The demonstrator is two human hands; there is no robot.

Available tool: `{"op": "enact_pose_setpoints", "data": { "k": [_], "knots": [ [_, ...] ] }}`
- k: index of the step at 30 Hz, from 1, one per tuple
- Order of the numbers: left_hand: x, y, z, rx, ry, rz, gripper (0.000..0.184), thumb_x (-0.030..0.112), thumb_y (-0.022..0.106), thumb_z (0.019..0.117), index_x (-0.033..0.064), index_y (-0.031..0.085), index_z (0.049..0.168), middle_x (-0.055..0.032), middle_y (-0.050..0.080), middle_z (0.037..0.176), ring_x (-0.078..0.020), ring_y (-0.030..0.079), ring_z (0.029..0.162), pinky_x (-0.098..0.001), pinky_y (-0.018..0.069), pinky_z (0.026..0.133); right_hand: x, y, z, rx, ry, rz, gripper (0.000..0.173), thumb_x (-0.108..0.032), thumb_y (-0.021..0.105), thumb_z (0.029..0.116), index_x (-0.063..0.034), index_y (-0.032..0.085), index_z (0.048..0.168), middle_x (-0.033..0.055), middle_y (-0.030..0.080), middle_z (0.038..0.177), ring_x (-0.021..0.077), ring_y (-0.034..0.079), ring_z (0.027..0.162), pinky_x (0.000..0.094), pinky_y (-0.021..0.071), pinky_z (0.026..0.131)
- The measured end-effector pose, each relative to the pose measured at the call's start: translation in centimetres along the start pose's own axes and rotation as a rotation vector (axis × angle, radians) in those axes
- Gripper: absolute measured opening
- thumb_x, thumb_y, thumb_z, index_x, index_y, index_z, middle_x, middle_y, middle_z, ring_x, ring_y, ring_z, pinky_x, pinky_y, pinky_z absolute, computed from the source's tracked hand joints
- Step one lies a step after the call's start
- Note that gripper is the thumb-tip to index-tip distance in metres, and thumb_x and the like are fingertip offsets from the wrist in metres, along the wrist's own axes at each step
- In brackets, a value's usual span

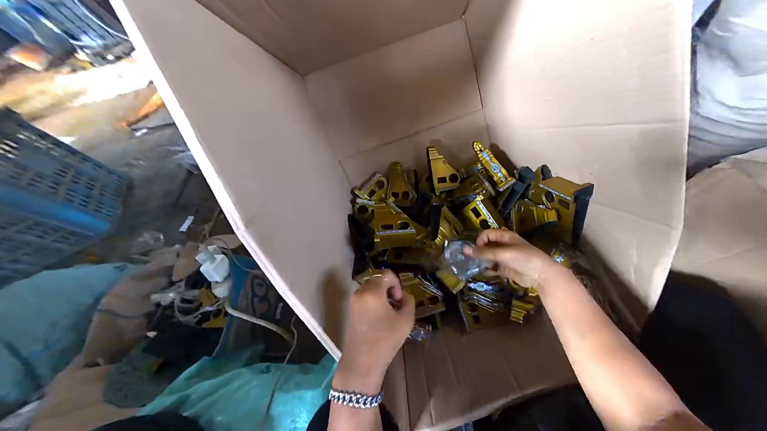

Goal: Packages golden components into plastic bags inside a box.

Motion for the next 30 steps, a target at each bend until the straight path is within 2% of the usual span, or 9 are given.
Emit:
{"op": "enact_pose_setpoints", "data": {
  "k": [3, 7, 11, 14, 17, 20, 24, 27, 30],
  "knots": [
    [-1.6, -1.2, 0.5, 0.104, -0.130, -0.061, 0.022, 0.015, 0.069, 0.0926, -0.0053, 0.067, 0.100, -0.0178, 0.068, 0.099, -0.0195, 0.070, 0.085, -0.0306, 0.0589, 0.072, 2.2, 1.4, 2.0, 0.199, 0.106, 0.315, 0.028, -0.011, 0.046, 0.1084, 0.0032, 0.046, 0.133, 0.0138, 0.061, 0.104, 0.0190, 0.066, 0.080, 0.0337, 0.0587, 0.070],
    [-1.6, 2.2, 1.2, -0.221, -0.385, -0.372, 0.061, 0.035, 0.069, 0.0966, -0.0049, 0.050, 0.139, -0.0224, 0.060, 0.129, -0.0267, 0.068, 0.101, -0.0414, 0.0596, 0.083, 1.2, 6.6, -0.6, 0.041, -0.177, 0.224, 0.015, 0.003, 0.056, 0.0940, 0.0042, 0.056, 0.109, 0.0065, 0.065, 0.093, 0.0117, 0.066, 0.081, 0.0312, 0.0598, 0.076],
    [-0.1, 2.1, 1.8, -0.112, -0.175, -0.254, 0.027, 0.008, 0.074, 0.0852, -0.0046, 0.067, 0.108, -0.0118, 0.070, 0.093, -0.0140, 0.068, 0.077, -0.0282, 0.0574, 0.071, -0.4, 5.9, -1.9, 0.020, -0.369, 0.085, 0.007, -0.001, 0.064, 0.0891, -0.0036, 0.061, 0.095, -0.0036, 0.064, 0.083, 0.0035, 0.063, 0.073, 0.0238, 0.0564, 0.069],
    [-0.6, 0.2, 1.4, 0.090, -0.070, -0.106, 0.024, 0.001, 0.070, 0.0836, -0.0044, 0.069, 0.107, -0.0151, 0.073, 0.093, -0.0196, 0.072, 0.079, -0.0341, 0.0604, 0.072, 3.4, 3.3, 0.4, 0.108, 0.103, 0.389, 0.041, -0.030, 0.036, 0.1127, 0.0040, 0.045, 0.132, 0.0145, 0.064, 0.108, 0.0197, 0.069, 0.080, 0.0360, 0.0605, 0.071],
    [-0.6, -0.5, 1.1, 0.124, -0.078, -0.058, 0.028, 0.016, 0.064, 0.0936, 0.0011, 0.067, 0.117, -0.0095, 0.075, 0.093, -0.0147, 0.073, 0.084, -0.0310, 0.0595, 0.075, 4.5, 4.2, 3.4, 0.175, 0.274, 0.539, 0.073, -0.057, 0.024, 0.1090, 0.0014, 0.027, 0.153, 0.0248, 0.052, 0.135, 0.0289, 0.067, 0.098, 0.0407, 0.0577, 0.078],
    [0.5, 0.1, 1.2, 0.178, 0.038, 0.009, 0.019, 0.016, 0.065, 0.0939, 0.0022, 0.074, 0.103, -0.0115, 0.075, 0.097, -0.0221, 0.073, 0.093, -0.0389, 0.0587, 0.084, 5.0, 4.3, 6.8, 0.343, 0.269, 0.563, 0.058, -0.044, 0.047, 0.1078, 0.0009, 0.044, 0.144, 0.0207, 0.058, 0.127, 0.0251, 0.062, 0.100, 0.0387, 0.0530, 0.083],
    [1.1, 1.0, 1.8, 0.230, 0.125, 0.055, 0.012, 0.015, 0.074, 0.0862, 0.0055, 0.078, 0.091, -0.0165, 0.070, 0.101, -0.0326, 0.067, 0.098, -0.0489, 0.0532, 0.089, 5.2, 3.0, 5.3, 0.341, 0.173, 0.621, 0.028, -0.013, 0.061, 0.1006, -0.0044, 0.052, 0.126, 0.0063, 0.057, 0.088, 0.0128, 0.056, 0.069, 0.0294, 0.0511, 0.061],
    [1.8, 1.5, 2.1, 0.204, 0.133, 0.078, 0.013, 0.010, 0.070, 0.0888, 0.0018, 0.075, 0.098, -0.0143, 0.071, 0.091, -0.0268, 0.070, 0.080, -0.0421, 0.0578, 0.073, 3.7, 0.5, -1.7, 0.279, -0.032, 0.681, 0.033, -0.012, 0.049, 0.1024, -0.0083, 0.046, 0.135, 0.0104, 0.066, 0.106, 0.0202, 0.068, 0.092, 0.0408, 0.0588, 0.077],
    [2.9, 2.5, 1.4, 0.200, 0.211, 0.034, 0.016, 0.004, 0.068, 0.0889, -0.0023, 0.074, 0.102, -0.0193, 0.071, 0.098, -0.0246, 0.070, 0.078, -0.0340, 0.0592, 0.072, 1.8, -1.9, -6.9, 0.153, -0.198, 0.521, 0.049, -0.019, 0.066, 0.0874, -0.0038, 0.048, 0.130, 0.0125, 0.070, 0.109, 0.0257, 0.073, 0.094, 0.0451, 0.0634, 0.079]
  ]
}}
Point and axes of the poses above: each hand's wrist, its own z-axis towards the middle knuckle, its own y-axis out of the palm, x = y × z, the point moved 9 cm from there along z, towards the middle knuckle
